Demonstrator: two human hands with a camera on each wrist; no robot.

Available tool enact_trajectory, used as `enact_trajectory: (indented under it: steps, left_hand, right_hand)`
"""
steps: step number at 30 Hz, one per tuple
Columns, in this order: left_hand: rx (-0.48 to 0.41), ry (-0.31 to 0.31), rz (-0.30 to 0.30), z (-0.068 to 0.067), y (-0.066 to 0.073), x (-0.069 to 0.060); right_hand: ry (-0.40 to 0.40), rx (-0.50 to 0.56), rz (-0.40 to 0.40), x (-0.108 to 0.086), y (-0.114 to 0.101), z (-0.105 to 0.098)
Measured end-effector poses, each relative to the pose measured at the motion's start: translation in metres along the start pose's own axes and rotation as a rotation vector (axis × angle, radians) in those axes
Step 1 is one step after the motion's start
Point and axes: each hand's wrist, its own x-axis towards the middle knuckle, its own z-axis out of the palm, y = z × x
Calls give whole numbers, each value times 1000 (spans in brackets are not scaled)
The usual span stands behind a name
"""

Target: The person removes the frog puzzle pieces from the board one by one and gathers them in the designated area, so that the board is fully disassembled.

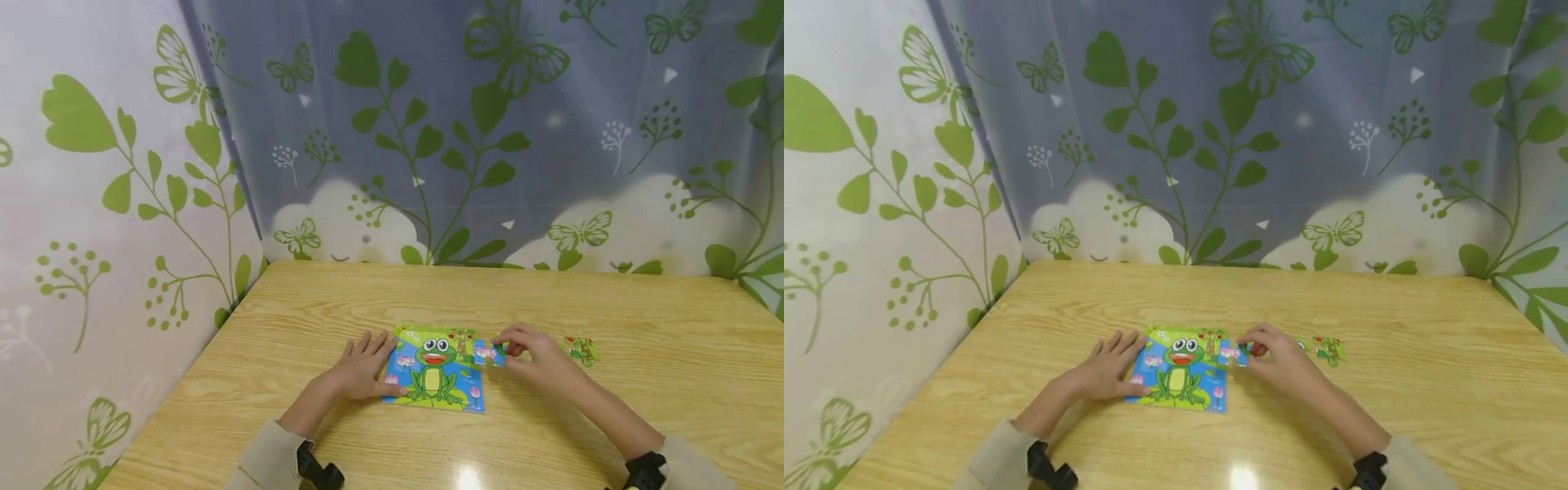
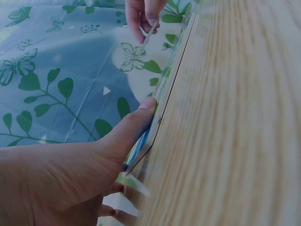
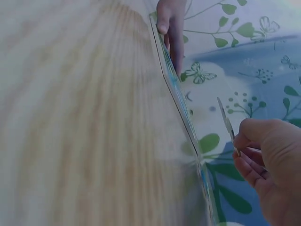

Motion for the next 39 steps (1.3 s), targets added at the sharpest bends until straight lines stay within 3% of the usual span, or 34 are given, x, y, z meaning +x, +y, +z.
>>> enact_trajectory:
  steps: [9, 20, 34, 39]
  left_hand:
    - [-8, 0, 0, 0, 0, -2]
    - [-8, 7, 9, 0, -1, -1]
    - [-1, 6, 7, 0, 0, 0]
    - [-9, 6, 9, 0, 0, -1]
  right_hand:
    - [50, -8, -84, -20, 26, -2]
    - [35, 32, -136, -25, 40, 2]
    - [13, -14, -119, -28, 40, 3]
    - [-12, -22, -70, -29, 39, 2]
